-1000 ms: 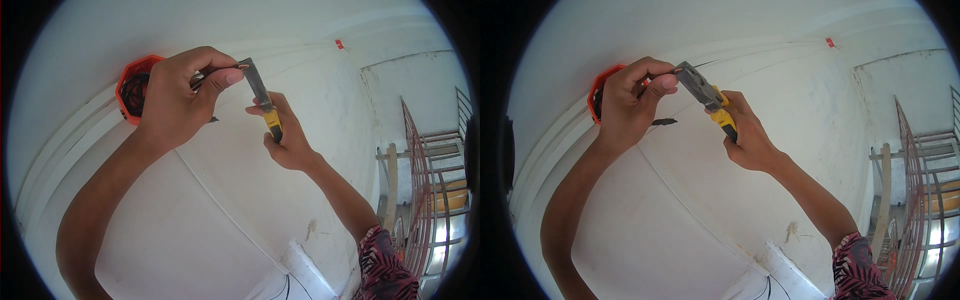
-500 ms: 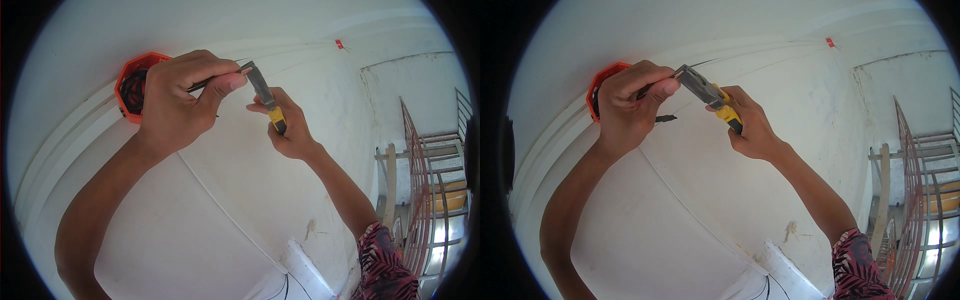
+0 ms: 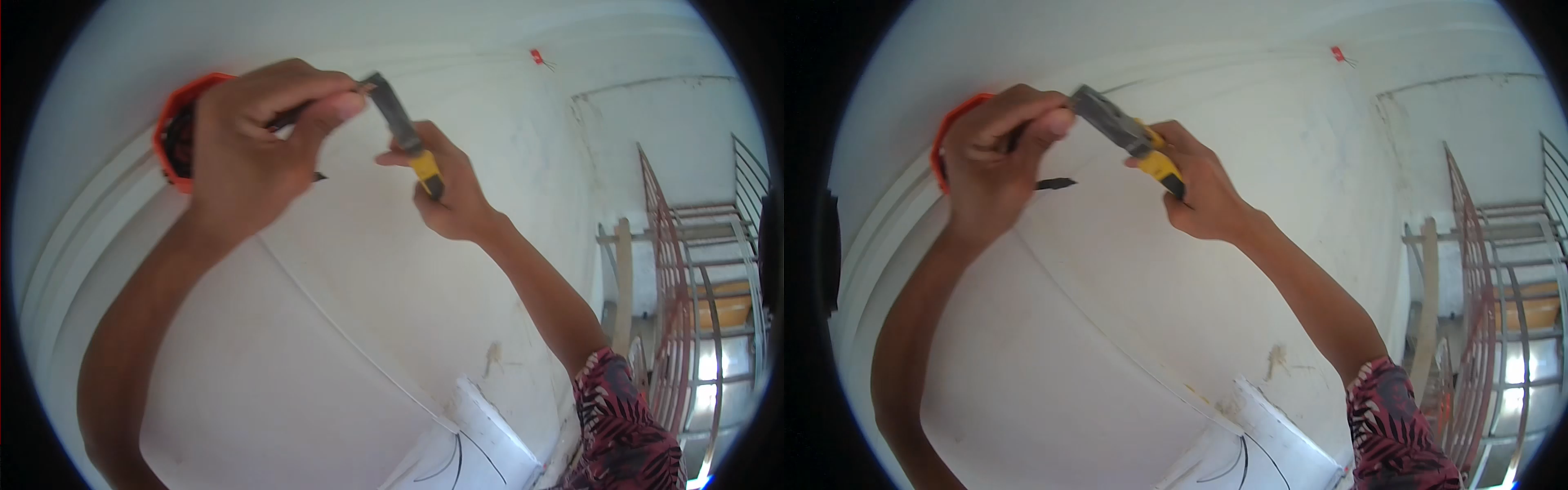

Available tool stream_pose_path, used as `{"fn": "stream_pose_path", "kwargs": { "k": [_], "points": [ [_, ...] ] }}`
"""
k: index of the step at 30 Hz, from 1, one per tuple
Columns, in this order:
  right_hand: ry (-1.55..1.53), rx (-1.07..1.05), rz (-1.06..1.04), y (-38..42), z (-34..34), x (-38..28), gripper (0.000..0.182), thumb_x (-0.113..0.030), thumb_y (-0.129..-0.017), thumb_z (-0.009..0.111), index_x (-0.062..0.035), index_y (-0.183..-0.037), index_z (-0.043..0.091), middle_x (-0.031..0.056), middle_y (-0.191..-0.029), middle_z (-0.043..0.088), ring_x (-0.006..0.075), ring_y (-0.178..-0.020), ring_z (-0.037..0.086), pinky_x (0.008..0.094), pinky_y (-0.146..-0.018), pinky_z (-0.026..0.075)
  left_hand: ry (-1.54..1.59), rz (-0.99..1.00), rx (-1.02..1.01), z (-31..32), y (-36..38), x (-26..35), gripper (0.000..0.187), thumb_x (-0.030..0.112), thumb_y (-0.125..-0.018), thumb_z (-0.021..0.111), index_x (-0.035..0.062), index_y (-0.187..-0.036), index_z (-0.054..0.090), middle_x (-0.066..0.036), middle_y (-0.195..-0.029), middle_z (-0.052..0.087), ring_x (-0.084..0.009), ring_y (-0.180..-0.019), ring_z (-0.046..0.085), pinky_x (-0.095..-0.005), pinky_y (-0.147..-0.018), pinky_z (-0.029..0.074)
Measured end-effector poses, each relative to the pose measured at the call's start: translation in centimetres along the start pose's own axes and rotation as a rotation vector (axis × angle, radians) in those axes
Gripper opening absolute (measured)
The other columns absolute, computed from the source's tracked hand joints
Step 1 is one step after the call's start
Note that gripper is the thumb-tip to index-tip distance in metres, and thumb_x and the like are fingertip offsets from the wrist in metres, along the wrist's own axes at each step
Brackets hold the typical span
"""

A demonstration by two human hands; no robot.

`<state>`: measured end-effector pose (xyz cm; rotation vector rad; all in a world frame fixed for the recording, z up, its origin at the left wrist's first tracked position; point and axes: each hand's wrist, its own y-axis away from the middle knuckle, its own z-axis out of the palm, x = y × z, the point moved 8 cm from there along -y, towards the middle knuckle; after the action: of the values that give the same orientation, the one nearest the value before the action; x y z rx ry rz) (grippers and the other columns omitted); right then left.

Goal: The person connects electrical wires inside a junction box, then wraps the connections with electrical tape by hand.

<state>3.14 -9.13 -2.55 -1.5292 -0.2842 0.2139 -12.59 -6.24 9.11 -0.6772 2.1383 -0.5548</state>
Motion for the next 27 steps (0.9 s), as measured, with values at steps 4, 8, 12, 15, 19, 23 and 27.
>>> {"fn": "stream_pose_path", "kwargs": {
  "k": [4, 8, 12, 15, 19, 23, 27],
  "points": [
    [0.007, -0.074, 0.08, 2.0, -1.0, -0.2, 0.047, 0.003, -0.085, 0.056, -0.0036, -0.132, 0.051, 0.0102, -0.123, 0.06, 0.0269, -0.114, 0.058, 0.0345, -0.099, 0.044, -0.233, -0.392, -0.438, 1.1, -1.4, -2.3, 0.027, 0.028, -0.095, 0.069, 0.0036, -0.106, 0.071, -0.004, -0.087, 0.065, -0.0104, -0.079, 0.06, -0.0261, -0.076, 0.05],
    [-0.157, -0.104, 0.386, 6.8, -4.5, 0.2, 0.026, -0.006, -0.092, 0.06, -0.0034, -0.118, 0.057, 0.0082, -0.107, 0.067, 0.0199, -0.1, 0.061, 0.0321, -0.087, 0.049, -0.487, 0.232, -0.041, 2.3, -2.7, 3.2, 0.032, 0.028, -0.093, 0.069, 0.0067, -0.116, 0.067, -0.006, -0.092, 0.066, -0.0168, -0.087, 0.06, -0.0341, -0.081, 0.048],
    [-0.024, -0.141, 0.722, 15.3, -6.9, 3.6, 0.016, -0.01, -0.093, 0.061, -0.0008, -0.105, 0.056, 0.0064, -0.087, 0.067, 0.0167, -0.078, 0.065, 0.0307, -0.074, 0.052, -0.641, 0.491, 0.061, 6.5, -4.3, 7.8, 0.033, 0.026, -0.093, 0.068, 0.0137, -0.124, 0.066, -0.004, -0.113, 0.068, -0.0208, -0.115, 0.059, -0.039, -0.099, 0.047],
    [-0.04, -0.035, 0.963, 22.7, -9.1, 3.8, 0.017, -0.011, -0.093, 0.064, -0.0005, -0.104, 0.056, 0.0073, -0.086, 0.066, 0.0157, -0.071, 0.064, 0.0313, -0.069, 0.053, -0.169, 0.383, -0.142, 11.8, -6.4, 10.4, 0.031, 0.026, -0.092, 0.07, 0.0127, -0.12, 0.068, -0.005, -0.108, 0.069, -0.0187, -0.109, 0.063, -0.0367, -0.092, 0.051],
    [-0.106, 0.247, 1.085, 33.5, -11.6, 3.1, 0.023, -0.011, -0.091, 0.066, 0.0021, -0.108, 0.056, 0.0083, -0.085, 0.065, 0.0149, -0.07, 0.064, 0.0313, -0.065, 0.054, 0.701, 0.019, -0.144, 23.4, -7.1, 16.8, 0.034, 0.031, -0.093, 0.064, 0.0049, -0.116, 0.065, -0.015, -0.107, 0.069, -0.0262, -0.105, 0.064, -0.0414, -0.094, 0.049],
    [0.11, 0.178, 1.375, 51.4, -13.5, 3.1, 0.033, -0.031, -0.09, 0.074, -0.0018, -0.101, 0.063, 0.002, -0.08, 0.064, 0.0118, -0.079, 0.056, 0.0313, -0.072, 0.047, 1.363, -0.071, -0.269, 35.0, 1.4, 29.2, 0.035, 0.028, -0.091, 0.064, 0.009, -0.12, 0.065, -0.015, -0.102, 0.07, -0.0315, -0.099, 0.066, -0.0452, -0.09, 0.051],
    [0.687, -0.064, 1.66, 64.6, -15.9, -4.7, 0.042, -0.028, -0.08, 0.08, -0.0024, -0.104, 0.058, 0.018, -0.091, 0.064, 0.0274, -0.081, 0.061, 0.04, -0.072, 0.048, 1.865, -0.442, -0.488, 43.2, 17.8, 40.7, 0.037, 0.02, -0.09, 0.069, 0.0009, -0.122, 0.064, -0.012, -0.106, 0.072, -0.0207, -0.099, 0.069, -0.0338, -0.089, 0.053]
  ]
}}
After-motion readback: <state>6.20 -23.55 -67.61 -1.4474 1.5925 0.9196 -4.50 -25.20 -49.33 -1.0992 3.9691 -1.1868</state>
